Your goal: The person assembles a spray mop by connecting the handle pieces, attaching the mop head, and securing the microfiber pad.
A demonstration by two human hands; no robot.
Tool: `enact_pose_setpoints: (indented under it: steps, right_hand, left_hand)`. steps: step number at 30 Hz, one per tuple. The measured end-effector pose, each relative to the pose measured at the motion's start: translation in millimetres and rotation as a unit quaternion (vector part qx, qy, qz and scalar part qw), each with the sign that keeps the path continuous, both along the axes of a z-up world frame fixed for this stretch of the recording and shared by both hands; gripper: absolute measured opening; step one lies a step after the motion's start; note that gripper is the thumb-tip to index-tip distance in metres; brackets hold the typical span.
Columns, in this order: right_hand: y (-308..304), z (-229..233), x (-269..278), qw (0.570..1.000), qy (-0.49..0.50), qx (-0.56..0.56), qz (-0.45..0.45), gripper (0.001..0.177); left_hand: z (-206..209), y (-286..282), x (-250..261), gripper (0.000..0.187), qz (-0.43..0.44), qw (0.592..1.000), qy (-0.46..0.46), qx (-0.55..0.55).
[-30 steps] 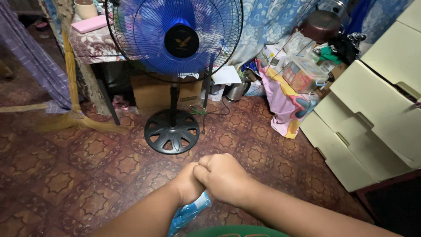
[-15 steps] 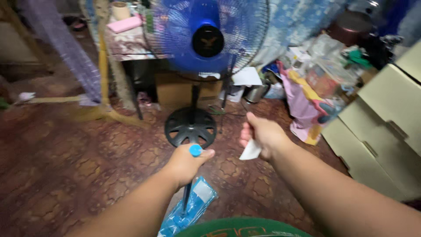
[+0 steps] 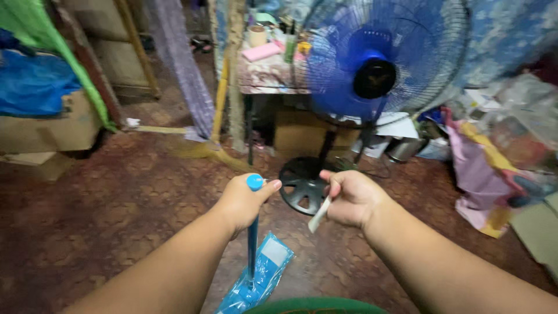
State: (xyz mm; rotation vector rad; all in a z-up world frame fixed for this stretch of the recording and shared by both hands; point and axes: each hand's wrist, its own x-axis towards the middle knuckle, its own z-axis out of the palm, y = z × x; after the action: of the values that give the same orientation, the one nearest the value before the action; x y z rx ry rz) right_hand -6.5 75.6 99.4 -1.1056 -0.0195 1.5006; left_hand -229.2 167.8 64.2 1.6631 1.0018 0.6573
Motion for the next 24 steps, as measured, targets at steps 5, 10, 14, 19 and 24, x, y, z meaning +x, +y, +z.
enact_pose_setpoints:
  steps: [5,10,14,19,24]
  right_hand:
    - [58,12,-58,0.997,0.012,0.053,0.049,0.063]
    - [114,8,-73,0.992,0.016,0.086,0.091,0.036]
    - [173,-3,-69,0.993,0.01,0.093,0.074,0.026]
    - [287,-21,-28,0.996,0.049,0.076,0.0,0.024]
    - [461,-67,50,0.985,0.148,0.056,-0.074,0.024]
  left_hand:
    - [5,52,-55,0.039,0.0,0.997,0.032,0.074]
    - [18,96,-79,0.038,0.049,0.994,0.056,0.081]
    - [19,145,-84,0.041,0.075,0.99,0.038,0.113]
    - [10,242,-71,0.041,0.068,0.981,0.02,0.179]
    - [-5,363,-50,0.035,0.026,0.994,0.005,0.102]
